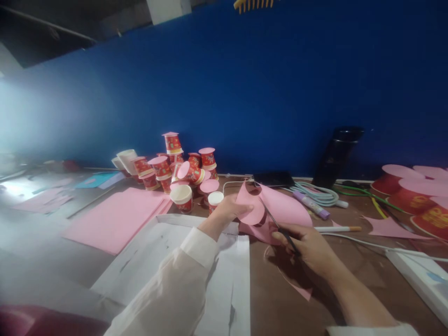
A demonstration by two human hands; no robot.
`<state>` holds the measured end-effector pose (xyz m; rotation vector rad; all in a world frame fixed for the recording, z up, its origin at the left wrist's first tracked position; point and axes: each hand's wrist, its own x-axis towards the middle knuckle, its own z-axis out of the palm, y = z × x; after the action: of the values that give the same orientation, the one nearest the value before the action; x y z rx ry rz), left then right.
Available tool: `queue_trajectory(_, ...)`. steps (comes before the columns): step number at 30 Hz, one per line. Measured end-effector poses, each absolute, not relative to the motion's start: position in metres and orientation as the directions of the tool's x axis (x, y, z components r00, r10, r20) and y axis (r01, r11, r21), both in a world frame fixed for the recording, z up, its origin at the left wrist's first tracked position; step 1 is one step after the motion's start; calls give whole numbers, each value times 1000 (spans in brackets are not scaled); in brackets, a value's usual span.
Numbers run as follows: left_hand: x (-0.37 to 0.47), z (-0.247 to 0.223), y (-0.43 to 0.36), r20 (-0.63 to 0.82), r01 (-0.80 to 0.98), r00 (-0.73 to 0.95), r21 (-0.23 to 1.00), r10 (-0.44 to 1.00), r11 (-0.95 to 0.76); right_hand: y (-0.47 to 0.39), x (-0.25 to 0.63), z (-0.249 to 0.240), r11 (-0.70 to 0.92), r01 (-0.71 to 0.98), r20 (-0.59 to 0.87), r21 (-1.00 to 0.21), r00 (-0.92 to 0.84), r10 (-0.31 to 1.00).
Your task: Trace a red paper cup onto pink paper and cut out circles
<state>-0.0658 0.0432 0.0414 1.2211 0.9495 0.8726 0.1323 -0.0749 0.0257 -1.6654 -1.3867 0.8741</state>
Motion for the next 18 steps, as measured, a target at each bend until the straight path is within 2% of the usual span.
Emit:
queue_trajectory(2, -61, 35, 44, -153, -93, 293, 978, 944, 187, -74, 131, 25, -139, 403, -62, -905, 199, 978)
queue_trajectory(4, -54, 28, 40, -152, -246, 243, 946, 958, 213, -74, 130, 25, -155, 375, -81, -914, 208, 975)
queue_trajectory(6, -49, 23, 33, -149, -427, 297, 863, 943, 271, -73, 129, 24, -144, 374, -73, -916, 196, 978)
queue_trajectory(9, -43, 20, 17, -206, -589, 293, 730, 934, 346, -72, 129, 21, -110, 377, -42, -920, 184, 982)
queue_trajectory(15, -36, 21, -6, -384, -632, 347, 578, 856, 516, -69, 130, 13, -45, 344, 21, -938, 185, 983)
queue_trajectory(18, -32, 17, -9, -366, -662, 338, 562, 867, 495, -70, 128, 14, -53, 349, 10, -936, 177, 984)
